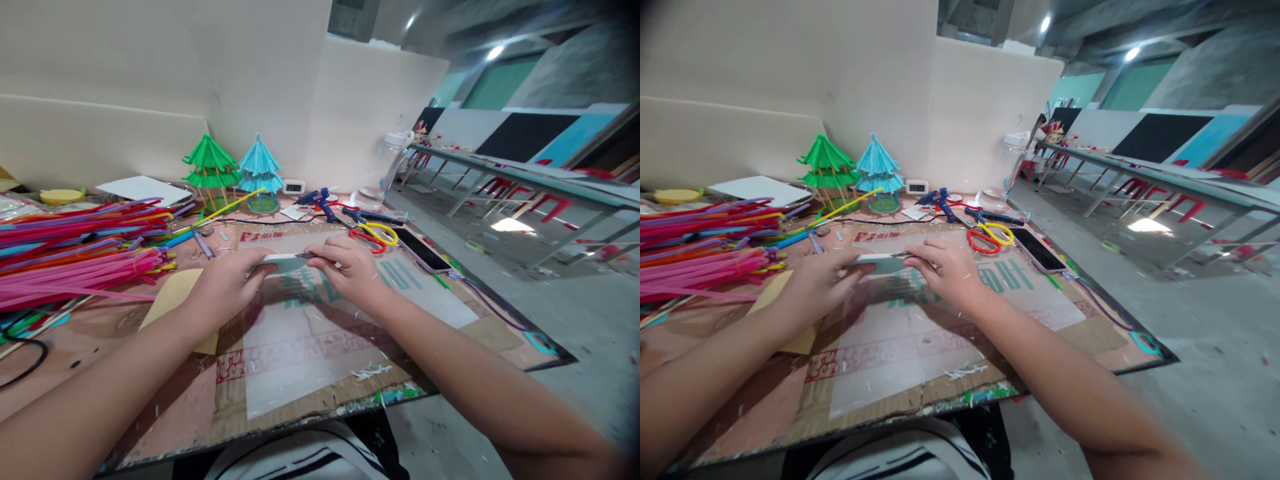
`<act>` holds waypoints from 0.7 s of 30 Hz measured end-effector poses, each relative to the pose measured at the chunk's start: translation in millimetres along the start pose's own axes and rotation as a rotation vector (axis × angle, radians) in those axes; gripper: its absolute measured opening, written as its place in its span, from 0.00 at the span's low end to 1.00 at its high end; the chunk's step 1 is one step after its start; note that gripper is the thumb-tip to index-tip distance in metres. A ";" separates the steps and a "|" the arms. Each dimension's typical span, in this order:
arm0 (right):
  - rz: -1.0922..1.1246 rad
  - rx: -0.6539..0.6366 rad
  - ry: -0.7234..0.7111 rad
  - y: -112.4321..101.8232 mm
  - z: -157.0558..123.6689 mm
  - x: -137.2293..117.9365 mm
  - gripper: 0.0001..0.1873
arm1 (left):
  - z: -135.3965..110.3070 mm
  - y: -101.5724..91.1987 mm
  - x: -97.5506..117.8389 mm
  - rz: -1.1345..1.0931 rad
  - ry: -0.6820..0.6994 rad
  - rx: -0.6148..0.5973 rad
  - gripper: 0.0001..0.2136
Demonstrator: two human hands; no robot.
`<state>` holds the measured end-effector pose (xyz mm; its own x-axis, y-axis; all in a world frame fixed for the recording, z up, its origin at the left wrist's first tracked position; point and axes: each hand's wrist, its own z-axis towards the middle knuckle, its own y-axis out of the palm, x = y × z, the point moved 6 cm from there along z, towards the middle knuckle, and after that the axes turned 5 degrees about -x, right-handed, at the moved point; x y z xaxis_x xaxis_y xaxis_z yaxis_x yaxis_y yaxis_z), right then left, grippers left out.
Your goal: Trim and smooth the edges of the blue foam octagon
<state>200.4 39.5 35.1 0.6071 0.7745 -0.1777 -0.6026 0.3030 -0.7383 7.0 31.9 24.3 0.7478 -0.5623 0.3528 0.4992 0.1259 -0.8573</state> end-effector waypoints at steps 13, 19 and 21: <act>0.007 -0.033 0.026 0.7 1.1 -5.9 0.16 | 0.6 0.8 2.4 -0.051 0.001 -0.010 0.13; -0.002 -0.034 0.028 0.6 1.0 -4.0 0.16 | -1.0 0.6 5.5 -0.052 0.008 -0.016 0.13; 0.000 -0.028 0.024 0.7 0.6 -2.9 0.16 | -1.1 0.0 5.7 -0.043 0.010 -0.013 0.13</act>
<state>198.0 37.8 35.5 0.6195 0.7609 -0.1933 -0.5882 0.2868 -0.7561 10.8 27.8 25.9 0.7213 -0.5751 0.3860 0.5250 0.0904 -0.8463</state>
